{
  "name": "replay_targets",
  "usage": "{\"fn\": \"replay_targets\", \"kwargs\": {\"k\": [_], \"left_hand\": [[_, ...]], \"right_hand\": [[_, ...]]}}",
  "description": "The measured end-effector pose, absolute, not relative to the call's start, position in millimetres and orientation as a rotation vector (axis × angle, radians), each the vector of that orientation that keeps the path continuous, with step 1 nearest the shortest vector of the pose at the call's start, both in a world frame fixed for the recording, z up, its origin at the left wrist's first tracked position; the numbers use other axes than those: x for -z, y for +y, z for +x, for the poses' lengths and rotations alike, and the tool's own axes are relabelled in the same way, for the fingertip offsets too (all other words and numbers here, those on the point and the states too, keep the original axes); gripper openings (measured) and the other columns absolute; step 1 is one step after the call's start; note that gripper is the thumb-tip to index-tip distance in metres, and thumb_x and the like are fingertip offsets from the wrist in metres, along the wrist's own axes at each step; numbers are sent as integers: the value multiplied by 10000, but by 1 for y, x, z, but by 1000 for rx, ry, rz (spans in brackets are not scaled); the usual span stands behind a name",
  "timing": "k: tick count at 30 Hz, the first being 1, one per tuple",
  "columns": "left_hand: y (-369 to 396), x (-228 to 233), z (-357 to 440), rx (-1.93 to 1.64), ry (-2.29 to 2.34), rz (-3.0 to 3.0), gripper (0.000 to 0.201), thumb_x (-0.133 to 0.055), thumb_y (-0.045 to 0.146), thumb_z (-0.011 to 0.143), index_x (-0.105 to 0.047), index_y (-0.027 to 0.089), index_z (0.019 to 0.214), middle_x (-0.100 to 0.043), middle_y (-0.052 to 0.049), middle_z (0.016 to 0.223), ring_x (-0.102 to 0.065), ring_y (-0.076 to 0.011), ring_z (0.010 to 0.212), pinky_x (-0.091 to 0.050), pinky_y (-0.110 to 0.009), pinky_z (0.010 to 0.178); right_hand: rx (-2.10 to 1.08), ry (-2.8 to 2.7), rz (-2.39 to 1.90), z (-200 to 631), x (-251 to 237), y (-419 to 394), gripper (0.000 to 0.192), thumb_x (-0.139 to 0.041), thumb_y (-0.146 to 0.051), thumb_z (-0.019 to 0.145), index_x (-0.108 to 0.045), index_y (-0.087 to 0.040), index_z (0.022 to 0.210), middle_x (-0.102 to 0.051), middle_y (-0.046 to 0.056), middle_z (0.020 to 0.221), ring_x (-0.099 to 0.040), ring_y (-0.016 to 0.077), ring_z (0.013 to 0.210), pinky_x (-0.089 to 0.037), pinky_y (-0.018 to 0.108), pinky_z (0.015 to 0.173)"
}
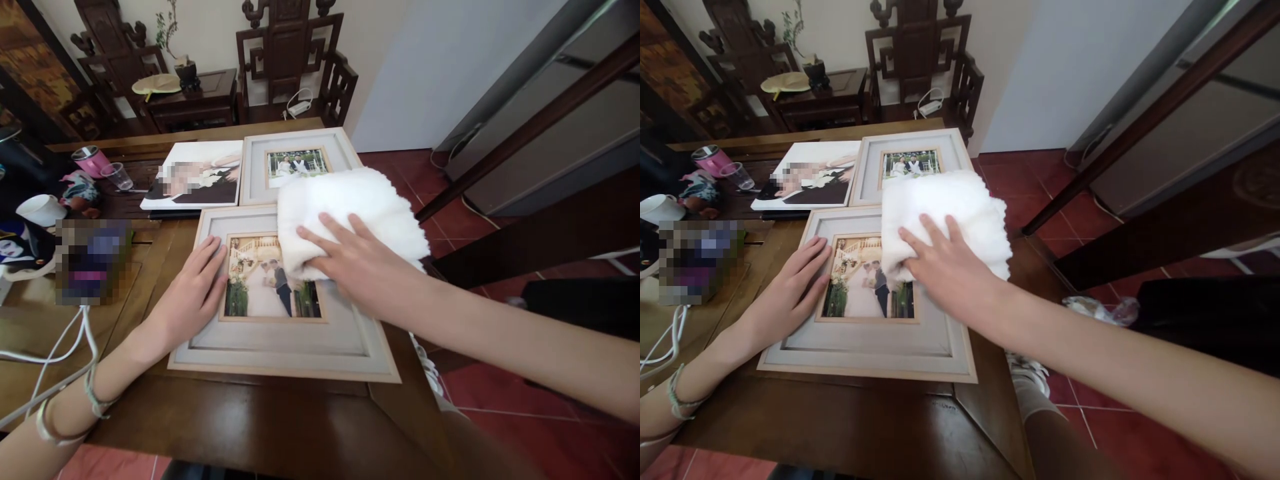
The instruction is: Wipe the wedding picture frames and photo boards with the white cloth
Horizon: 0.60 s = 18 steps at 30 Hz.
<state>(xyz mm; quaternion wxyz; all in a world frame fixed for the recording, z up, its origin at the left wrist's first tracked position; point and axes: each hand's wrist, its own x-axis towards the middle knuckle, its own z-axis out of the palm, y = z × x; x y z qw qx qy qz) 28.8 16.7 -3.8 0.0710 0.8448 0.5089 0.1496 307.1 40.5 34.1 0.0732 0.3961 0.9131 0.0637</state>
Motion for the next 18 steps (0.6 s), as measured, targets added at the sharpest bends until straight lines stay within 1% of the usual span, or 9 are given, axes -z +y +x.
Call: {"fn": "replay_targets", "kwargs": {"k": [3,6,8,10,13,14,15,18], "left_hand": [[17,5,29,-449,1530,2535,507,-343,319,1007,-414,94,1455,-369,-181,1546,-262,-299,1477,-254,-497,1208],[18,6,29,-461,1525,2549,511,-352,313,1005,-416,71,1451,-371,-196,1541,-265,-300,1475,-254,-483,1210],[17,6,29,-465,1525,2561,512,-351,311,1007,-416,58,1447,-376,-202,1536,-268,-293,1474,-256,-475,1210],[17,6,29,-464,1525,2567,512,-351,308,1007,-419,48,1442,-380,-207,1533,-269,-291,1474,-255,-473,1211],[16,5,29,-468,1524,2562,509,-357,306,1005,-420,53,1443,-382,-205,1532,-269,-297,1473,-255,-478,1210],[16,5,29,-466,1523,2561,508,-357,306,1005,-421,57,1442,-382,-204,1532,-269,-298,1474,-257,-479,1209],[16,5,29,-465,1522,2563,507,-354,307,1005,-422,57,1441,-382,-204,1532,-268,-296,1474,-259,-480,1208],[16,6,28,-460,1528,2573,507,-341,315,1009,-421,58,1438,-378,-205,1535,-265,-289,1476,-263,-489,1205]], "right_hand": [[-120,2771,1166,303,-26,17,375,-649,-65,736,-741,-164,1085,-426,164,1506,-381,492,1350,-374,681,1011],[-45,2898,1131,300,-21,-22,248,-680,-229,756,-765,-222,989,-499,153,1457,-480,502,1262,-424,689,931],[-17,2993,1126,299,-22,-48,157,-673,-303,770,-768,-251,885,-571,135,1393,-550,487,1185,-466,666,872],[19,3066,1098,299,-26,-69,134,-638,-317,805,-755,-273,852,-607,102,1360,-591,439,1151,-508,605,842],[118,3138,1020,298,-33,-83,179,-563,-276,866,-739,-296,888,-579,51,1401,-592,350,1188,-528,517,885],[138,3144,1017,297,-34,-82,186,-558,-263,867,-739,-297,891,-570,49,1411,-586,343,1201,-525,515,903],[144,3139,1021,295,-33,-79,179,-569,-259,860,-743,-292,887,-568,57,1412,-580,354,1209,-521,529,910],[86,3064,1073,291,-27,-57,168,-638,-234,807,-768,-259,910,-559,104,1410,-538,431,1241,-486,621,932]]}}
